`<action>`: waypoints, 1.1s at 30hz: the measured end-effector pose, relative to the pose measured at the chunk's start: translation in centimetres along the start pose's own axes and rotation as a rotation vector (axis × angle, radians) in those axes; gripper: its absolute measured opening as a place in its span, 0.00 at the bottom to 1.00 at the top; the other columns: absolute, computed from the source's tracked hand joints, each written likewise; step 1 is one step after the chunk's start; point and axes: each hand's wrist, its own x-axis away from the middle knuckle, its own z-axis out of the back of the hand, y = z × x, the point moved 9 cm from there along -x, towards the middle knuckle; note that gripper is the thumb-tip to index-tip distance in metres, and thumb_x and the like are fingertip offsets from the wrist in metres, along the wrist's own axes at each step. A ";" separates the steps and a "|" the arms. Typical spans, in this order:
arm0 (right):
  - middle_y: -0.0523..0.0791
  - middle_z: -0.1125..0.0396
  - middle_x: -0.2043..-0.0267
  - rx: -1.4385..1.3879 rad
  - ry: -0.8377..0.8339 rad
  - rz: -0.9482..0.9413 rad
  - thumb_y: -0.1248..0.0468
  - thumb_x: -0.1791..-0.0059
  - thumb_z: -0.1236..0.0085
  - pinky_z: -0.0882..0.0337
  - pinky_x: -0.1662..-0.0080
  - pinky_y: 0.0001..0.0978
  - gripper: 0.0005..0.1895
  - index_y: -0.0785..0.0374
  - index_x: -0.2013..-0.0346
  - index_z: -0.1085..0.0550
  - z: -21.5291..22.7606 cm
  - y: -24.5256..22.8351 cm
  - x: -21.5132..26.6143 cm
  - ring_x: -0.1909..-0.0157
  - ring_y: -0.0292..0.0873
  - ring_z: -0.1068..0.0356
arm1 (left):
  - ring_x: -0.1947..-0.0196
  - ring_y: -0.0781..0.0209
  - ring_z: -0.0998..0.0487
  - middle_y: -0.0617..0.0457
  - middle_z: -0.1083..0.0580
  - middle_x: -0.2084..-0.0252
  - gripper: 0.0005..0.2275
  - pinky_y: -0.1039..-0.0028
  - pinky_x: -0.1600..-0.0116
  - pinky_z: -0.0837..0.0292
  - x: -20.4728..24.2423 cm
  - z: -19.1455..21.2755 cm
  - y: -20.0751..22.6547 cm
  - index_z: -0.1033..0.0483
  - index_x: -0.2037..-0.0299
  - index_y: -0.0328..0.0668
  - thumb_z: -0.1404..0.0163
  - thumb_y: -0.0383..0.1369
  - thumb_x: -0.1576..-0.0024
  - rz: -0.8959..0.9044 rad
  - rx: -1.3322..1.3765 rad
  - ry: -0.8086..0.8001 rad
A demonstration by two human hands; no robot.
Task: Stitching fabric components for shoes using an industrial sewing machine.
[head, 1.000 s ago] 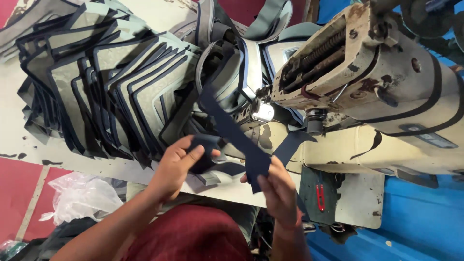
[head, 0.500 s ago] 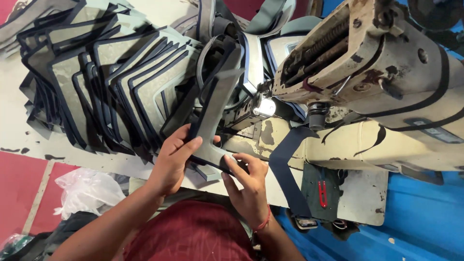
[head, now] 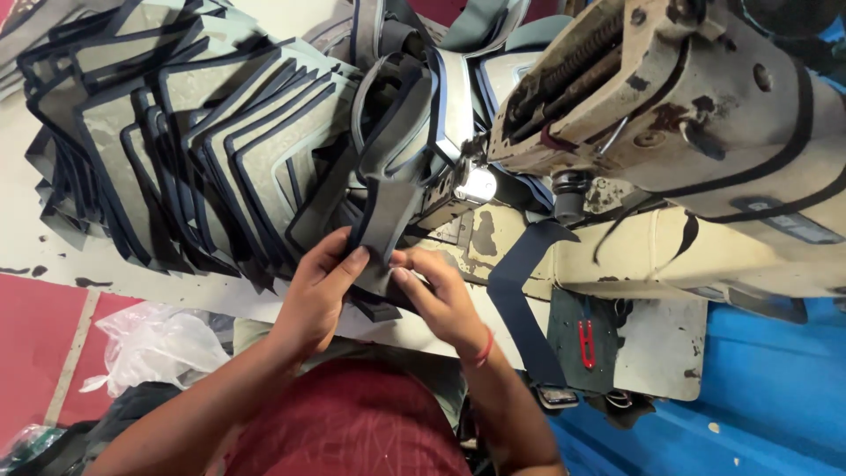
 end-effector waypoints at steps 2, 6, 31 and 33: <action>0.49 0.34 0.61 0.016 -0.085 -0.031 0.65 0.45 0.44 0.35 0.52 0.38 0.07 0.68 0.59 0.26 -0.5 0.1 0.1 0.56 0.48 0.35 | 0.50 0.63 0.23 0.47 0.22 0.51 0.11 0.71 0.43 0.28 -0.2 -0.6 1.7 0.26 0.45 0.31 0.55 0.27 0.33 -0.025 -0.006 -0.018; 0.49 0.33 0.70 0.146 -0.296 -0.003 0.64 0.47 0.41 0.34 0.59 0.36 0.07 0.66 0.64 0.23 -2.6 -1.3 1.8 0.64 0.47 0.34 | 0.55 0.63 0.20 0.47 0.20 0.53 0.11 0.70 0.48 0.22 -1.4 0.8 3.7 0.26 0.46 0.34 0.55 0.29 0.36 -0.030 -0.056 0.065; 0.39 0.35 0.65 -0.663 -0.243 -0.404 0.66 0.43 0.48 0.39 0.60 0.23 0.10 0.70 0.66 0.28 0.1 4.3 9.5 0.64 0.29 0.41 | 0.69 0.59 0.22 0.35 0.20 0.64 0.10 0.78 0.68 0.29 -7.4 -10.0 0.2 0.39 0.48 0.42 0.59 0.27 0.38 0.185 -0.138 -0.237; 0.40 0.35 0.65 -0.701 -0.231 -0.413 0.66 0.43 0.48 0.39 0.61 0.23 0.10 0.71 0.66 0.28 0.0 4.2 9.1 0.64 0.30 0.41 | 0.62 0.57 0.17 0.39 0.23 0.62 0.09 0.78 0.67 0.27 -7.6 -9.9 1.0 0.37 0.49 0.42 0.58 0.26 0.38 0.130 -0.122 -0.235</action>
